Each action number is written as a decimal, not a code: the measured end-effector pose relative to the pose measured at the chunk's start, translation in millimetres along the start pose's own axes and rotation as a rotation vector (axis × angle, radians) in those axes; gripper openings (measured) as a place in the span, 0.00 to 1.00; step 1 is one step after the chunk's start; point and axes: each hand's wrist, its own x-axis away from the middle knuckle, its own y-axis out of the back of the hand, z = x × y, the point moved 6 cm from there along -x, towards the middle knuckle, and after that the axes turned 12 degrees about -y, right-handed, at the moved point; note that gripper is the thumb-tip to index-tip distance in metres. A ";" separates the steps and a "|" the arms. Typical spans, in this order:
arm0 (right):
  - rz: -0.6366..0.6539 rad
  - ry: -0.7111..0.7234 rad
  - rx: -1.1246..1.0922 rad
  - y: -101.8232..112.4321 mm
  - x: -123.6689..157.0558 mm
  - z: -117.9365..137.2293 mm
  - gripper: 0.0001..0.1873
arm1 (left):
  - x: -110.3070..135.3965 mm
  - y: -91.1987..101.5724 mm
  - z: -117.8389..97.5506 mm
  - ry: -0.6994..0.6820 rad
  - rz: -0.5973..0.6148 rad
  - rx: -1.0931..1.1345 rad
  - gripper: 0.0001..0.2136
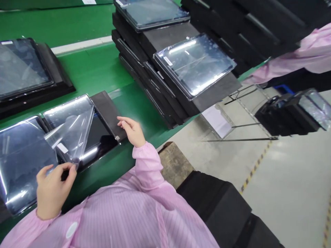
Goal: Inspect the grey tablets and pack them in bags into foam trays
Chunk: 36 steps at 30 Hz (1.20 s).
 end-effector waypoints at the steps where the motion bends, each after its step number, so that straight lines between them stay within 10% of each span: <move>1: -0.008 0.003 0.007 -3.8 1.9 1.6 0.21 | 1.6 -0.6 -0.5 0.021 0.000 0.025 0.08; 6: 0.071 0.050 -0.063 -45.4 11.9 16.0 0.24 | 6.9 -3.3 -5.3 0.078 -0.062 0.079 0.06; 11: 0.175 -0.016 0.088 -94.5 20.2 32.5 0.51 | 5.8 -1.2 -19.2 -0.082 -0.117 0.048 0.04; 15: 0.181 0.137 0.347 -115.4 38.0 53.5 0.39 | 4.6 0.0 -20.5 -0.107 -0.097 0.095 0.05; 21: 0.874 0.481 0.252 -138.8 92.1 83.3 0.29 | 12.8 -2.2 -15.5 -0.108 -0.048 0.139 0.10; 26: 1.194 0.413 0.015 -123.7 106.3 98.1 0.23 | 16.5 -3.9 -12.9 -0.098 0.038 0.157 0.12; 29: 1.012 0.272 -0.106 -111.2 91.9 90.4 0.19 | 11.7 0.4 -13.9 -0.109 0.019 0.177 0.09; 36: 0.138 0.016 -0.187 -54.4 38.0 35.7 0.28 | 5.7 3.0 -8.9 -0.070 0.001 0.294 0.07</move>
